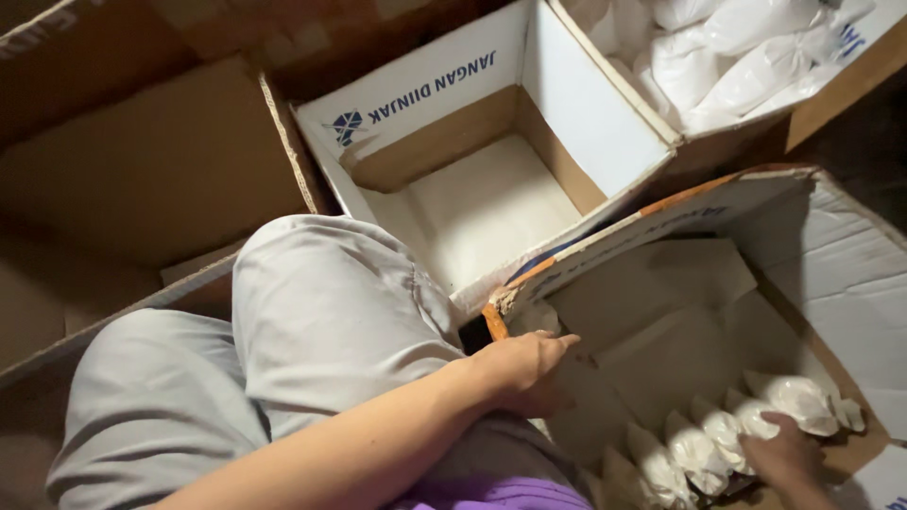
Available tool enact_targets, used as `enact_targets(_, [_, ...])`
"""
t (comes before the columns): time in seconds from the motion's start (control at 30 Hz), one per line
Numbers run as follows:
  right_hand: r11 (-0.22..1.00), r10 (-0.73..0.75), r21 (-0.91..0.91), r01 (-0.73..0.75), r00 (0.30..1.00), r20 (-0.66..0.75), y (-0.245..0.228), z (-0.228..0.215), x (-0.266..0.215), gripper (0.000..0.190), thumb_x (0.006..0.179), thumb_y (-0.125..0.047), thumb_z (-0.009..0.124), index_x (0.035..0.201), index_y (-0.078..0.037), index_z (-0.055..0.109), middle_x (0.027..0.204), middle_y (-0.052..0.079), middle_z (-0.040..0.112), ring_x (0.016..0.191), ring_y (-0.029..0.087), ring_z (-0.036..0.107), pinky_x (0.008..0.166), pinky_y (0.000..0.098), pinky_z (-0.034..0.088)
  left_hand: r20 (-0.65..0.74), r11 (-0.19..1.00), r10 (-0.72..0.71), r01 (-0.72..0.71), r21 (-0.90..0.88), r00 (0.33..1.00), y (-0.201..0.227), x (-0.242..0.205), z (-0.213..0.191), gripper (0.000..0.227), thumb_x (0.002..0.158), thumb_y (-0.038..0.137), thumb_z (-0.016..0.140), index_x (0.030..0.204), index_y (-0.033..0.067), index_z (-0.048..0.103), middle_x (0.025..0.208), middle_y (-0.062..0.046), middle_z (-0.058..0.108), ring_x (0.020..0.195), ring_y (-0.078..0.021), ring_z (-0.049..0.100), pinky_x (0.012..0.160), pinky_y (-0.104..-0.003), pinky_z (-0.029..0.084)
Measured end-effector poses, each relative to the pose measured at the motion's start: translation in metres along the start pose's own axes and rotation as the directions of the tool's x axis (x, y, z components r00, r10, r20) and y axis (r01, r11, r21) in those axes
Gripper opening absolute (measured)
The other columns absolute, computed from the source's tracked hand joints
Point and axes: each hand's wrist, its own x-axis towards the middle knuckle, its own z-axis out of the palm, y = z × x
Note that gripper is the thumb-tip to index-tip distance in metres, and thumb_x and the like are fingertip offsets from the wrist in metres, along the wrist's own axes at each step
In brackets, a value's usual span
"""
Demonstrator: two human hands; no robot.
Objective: The person repeatedly picks up small white tied bags from a pile on the floor and places them into an open cardboard box. The action continues throughout the clip with the person handling the bags one or two at a time.
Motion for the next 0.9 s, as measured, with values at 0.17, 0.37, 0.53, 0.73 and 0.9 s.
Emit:
enact_targets(0.17, [0.998,0.065,0.006,-0.066,0.992,0.107,-0.017,0.003,-0.016,0.082,0.069,-0.029,0.09,0.143,-0.015,0.059,0.127,0.024,0.07,0.123,0.041,0.061,0.109,0.0501,0.045,-0.001,0.999,-0.027,0.027,-0.029,1.0,-0.008,0.001,0.003,0.096,0.075,0.041,0.075,0.153,-0.0025,0.04,0.129,-0.028,0.063,0.121,-0.039,0.062,0.101,-0.042,0.05])
enact_targets(0.37, [0.997,0.078,-0.017,-0.077,0.994,0.071,-0.042,-0.007,-0.034,0.08,0.067,-0.03,0.092,0.14,-0.016,0.063,0.122,0.022,0.072,0.122,0.037,0.064,0.111,0.0461,0.048,-0.03,0.999,-0.001,0.0,-0.036,1.0,-0.014,0.004,0.004,0.098,0.074,0.042,0.076,0.151,-0.0061,0.04,0.131,-0.029,0.062,0.124,-0.0388,0.06,0.103,-0.041,0.05])
enact_targets(0.53, [0.997,0.073,-0.018,-0.072,0.996,0.056,-0.068,-0.034,-0.049,0.081,0.065,-0.03,0.093,0.139,-0.017,0.065,0.116,0.021,0.073,0.12,0.035,0.066,0.112,0.0436,0.049,0.001,0.999,-0.043,0.043,-0.03,0.999,-0.015,0.005,0.004,0.097,0.074,0.043,0.073,0.152,-0.0062,0.04,0.128,-0.031,0.064,0.121,-0.0383,0.064,0.101,-0.041,0.053])
enact_targets(0.73, [0.999,0.029,-0.015,-0.029,1.0,0.007,-0.104,-0.061,-0.059,0.081,0.063,-0.031,0.094,0.138,-0.018,0.068,0.11,0.02,0.074,0.118,0.032,0.068,0.114,0.0405,0.05,-0.04,0.998,-0.028,0.026,-0.054,0.999,-0.012,0.002,-0.003,0.091,0.075,0.042,0.073,0.147,-0.0057,0.045,0.126,-0.03,0.064,0.12,-0.0409,0.062,0.099,-0.043,0.052])
enact_targets(0.9, [0.999,-0.028,-0.033,0.025,0.997,-0.068,-0.118,-0.065,-0.053,0.081,0.061,-0.032,0.095,0.137,-0.019,0.07,0.105,0.019,0.075,0.116,0.03,0.07,0.115,0.038,0.051,-0.069,0.992,-0.056,0.048,-0.116,0.996,-0.001,-0.007,-0.019,0.087,0.077,0.039,0.071,0.148,-0.0045,0.045,0.127,-0.029,0.063,0.12,-0.0404,0.062,0.1,-0.043,0.052])
